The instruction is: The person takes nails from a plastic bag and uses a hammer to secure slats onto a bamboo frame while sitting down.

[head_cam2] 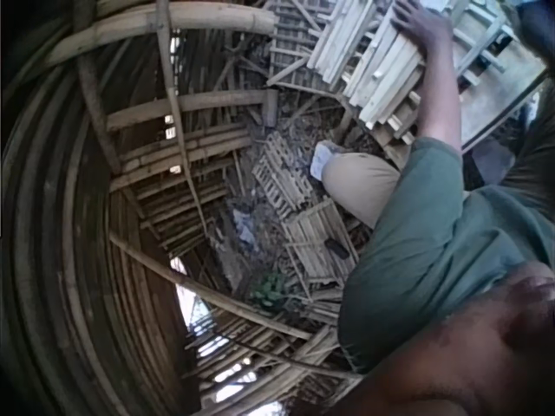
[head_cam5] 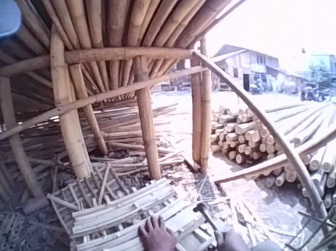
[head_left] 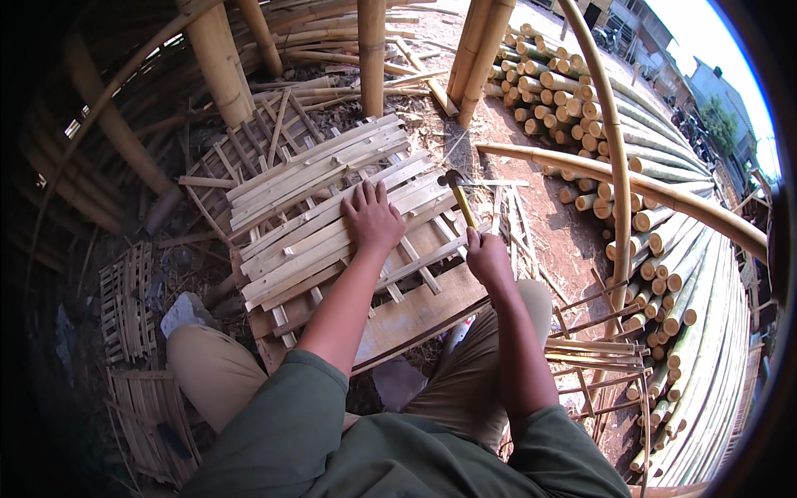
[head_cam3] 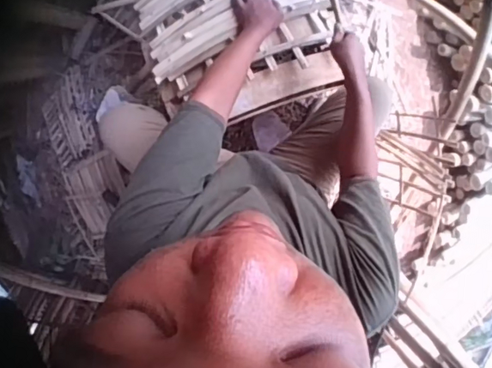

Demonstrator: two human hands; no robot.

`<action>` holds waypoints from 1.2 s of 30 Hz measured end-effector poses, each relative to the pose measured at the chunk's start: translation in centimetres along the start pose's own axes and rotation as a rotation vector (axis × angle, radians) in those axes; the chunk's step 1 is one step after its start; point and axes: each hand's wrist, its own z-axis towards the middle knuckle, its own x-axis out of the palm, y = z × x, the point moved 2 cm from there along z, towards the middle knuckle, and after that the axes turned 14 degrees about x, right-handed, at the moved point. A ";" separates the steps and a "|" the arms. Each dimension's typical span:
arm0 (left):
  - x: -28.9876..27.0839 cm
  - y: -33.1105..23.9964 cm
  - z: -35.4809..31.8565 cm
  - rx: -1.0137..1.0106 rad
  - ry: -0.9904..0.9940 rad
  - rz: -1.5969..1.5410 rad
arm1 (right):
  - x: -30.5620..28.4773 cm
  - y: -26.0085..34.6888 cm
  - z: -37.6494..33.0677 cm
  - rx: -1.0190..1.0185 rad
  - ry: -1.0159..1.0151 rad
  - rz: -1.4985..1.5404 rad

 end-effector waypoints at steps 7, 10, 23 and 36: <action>-0.1 0.3 -0.1 0.004 -0.010 0.008 | 0.2 1.2 4.8 -0.066 -0.060 0.023; -0.2 -0.1 -0.4 0.012 0.011 0.010 | 2.2 0.4 6.5 0.058 0.018 0.035; 0.1 0.1 -0.7 0.150 -0.117 -0.026 | 5.7 1.2 8.1 -0.180 0.340 0.395; -0.1 0.0 -0.6 0.124 -0.052 -0.044 | 6.3 1.1 8.5 -0.241 0.369 0.371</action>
